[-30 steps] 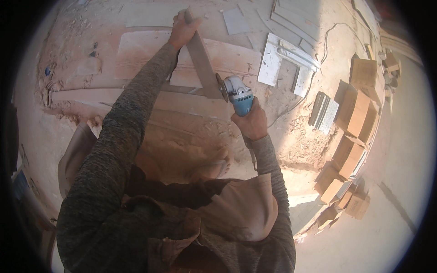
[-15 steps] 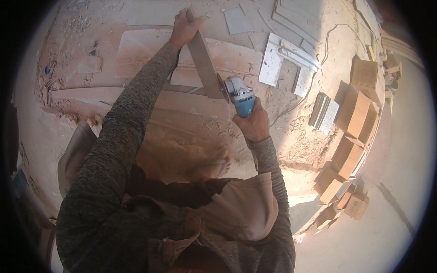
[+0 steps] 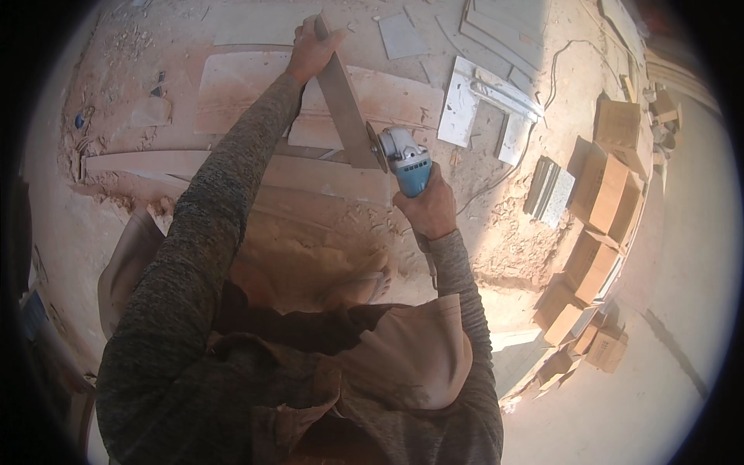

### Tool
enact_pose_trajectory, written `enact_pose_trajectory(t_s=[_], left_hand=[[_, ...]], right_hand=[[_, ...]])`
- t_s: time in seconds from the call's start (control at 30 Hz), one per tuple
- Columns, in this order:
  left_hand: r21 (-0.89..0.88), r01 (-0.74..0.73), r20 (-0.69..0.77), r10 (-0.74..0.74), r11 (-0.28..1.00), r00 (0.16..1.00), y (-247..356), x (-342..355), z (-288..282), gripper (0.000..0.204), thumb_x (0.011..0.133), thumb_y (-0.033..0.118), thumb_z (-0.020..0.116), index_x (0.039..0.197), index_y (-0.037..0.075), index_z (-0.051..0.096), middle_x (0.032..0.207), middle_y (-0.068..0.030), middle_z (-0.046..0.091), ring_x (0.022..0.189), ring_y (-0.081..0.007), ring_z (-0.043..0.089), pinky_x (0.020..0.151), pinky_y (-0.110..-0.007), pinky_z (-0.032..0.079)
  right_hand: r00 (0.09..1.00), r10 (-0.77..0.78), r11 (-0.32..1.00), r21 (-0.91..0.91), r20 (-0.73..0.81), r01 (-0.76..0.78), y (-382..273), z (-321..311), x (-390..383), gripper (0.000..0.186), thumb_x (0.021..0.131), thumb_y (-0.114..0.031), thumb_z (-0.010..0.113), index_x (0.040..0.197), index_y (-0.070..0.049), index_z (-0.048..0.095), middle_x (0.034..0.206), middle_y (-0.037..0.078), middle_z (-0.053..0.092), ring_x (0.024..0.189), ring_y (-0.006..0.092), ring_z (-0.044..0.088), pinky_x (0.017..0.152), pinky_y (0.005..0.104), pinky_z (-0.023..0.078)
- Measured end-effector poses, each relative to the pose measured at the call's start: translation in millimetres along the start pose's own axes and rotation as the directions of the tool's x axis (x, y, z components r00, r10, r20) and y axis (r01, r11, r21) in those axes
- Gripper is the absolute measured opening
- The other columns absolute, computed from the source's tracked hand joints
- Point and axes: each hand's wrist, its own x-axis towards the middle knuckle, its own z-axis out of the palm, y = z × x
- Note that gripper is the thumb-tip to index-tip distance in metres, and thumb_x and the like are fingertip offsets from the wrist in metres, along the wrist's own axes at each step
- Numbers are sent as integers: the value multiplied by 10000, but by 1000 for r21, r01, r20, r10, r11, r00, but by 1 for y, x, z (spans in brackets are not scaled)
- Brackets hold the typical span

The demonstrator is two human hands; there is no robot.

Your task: The person cuts tiles by hand using an angle grinder while holding the tiles steady on a workbench.

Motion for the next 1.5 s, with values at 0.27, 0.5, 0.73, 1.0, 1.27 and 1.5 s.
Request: enact_pose_trajectory(t_s=[0.27,0.5,0.73,1.0,1.27,1.5], left_hand=[[-7,16,10,-16,1000,1000,1,1,-1,1003,835,564,728,1538,-25,322,1439,-310,393,1339,-511,432,1107,-554,439],[-10,2,0,-2,1000,1000,-2,1,1,1000,835,558,735,1540,-19,322,1445,-306,388,1341,-509,432,1110,-558,437],[39,1,-31,1,999,1000,2,-1,1,945,851,540,734,1528,-2,358,1414,-289,439,1293,-474,511,1072,-519,476],[-17,-2,4,2,1000,1000,5,-2,-2,973,843,543,740,1532,-11,333,1435,-303,399,1337,-506,443,1102,-551,449],[-25,4,12,-4,1000,1000,1,0,0,978,846,543,734,1542,-6,321,1445,-302,388,1354,-501,423,1116,-553,435],[-26,11,12,-11,1000,1000,2,-1,-1,978,846,549,729,1544,0,321,1450,-304,385,1350,-511,421,1120,-561,428]], right_hand=[[1000,-7,1000,1,-5,7,-4,0,2,593,689,-244,797,1141,31,529,900,284,709,846,462,712,759,508,566],[1000,-22,999,24,-15,23,-5,1,5,579,684,-237,801,1118,32,528,884,279,708,828,455,714,748,503,570],[1000,-18,1000,20,-13,18,-4,2,6,575,681,-237,803,1113,29,530,887,280,708,830,453,715,750,500,571],[1000,-9,1000,15,-8,9,-6,1,6,603,680,-236,801,1147,34,531,896,276,711,839,448,718,761,498,571],[1000,-11,1000,16,-1,11,-6,1,8,607,682,-236,799,1152,36,528,896,286,708,839,463,713,757,505,570],[1000,-15,1000,21,-2,15,-7,2,10,596,685,-235,797,1145,35,530,892,284,707,842,466,711,754,507,566]])
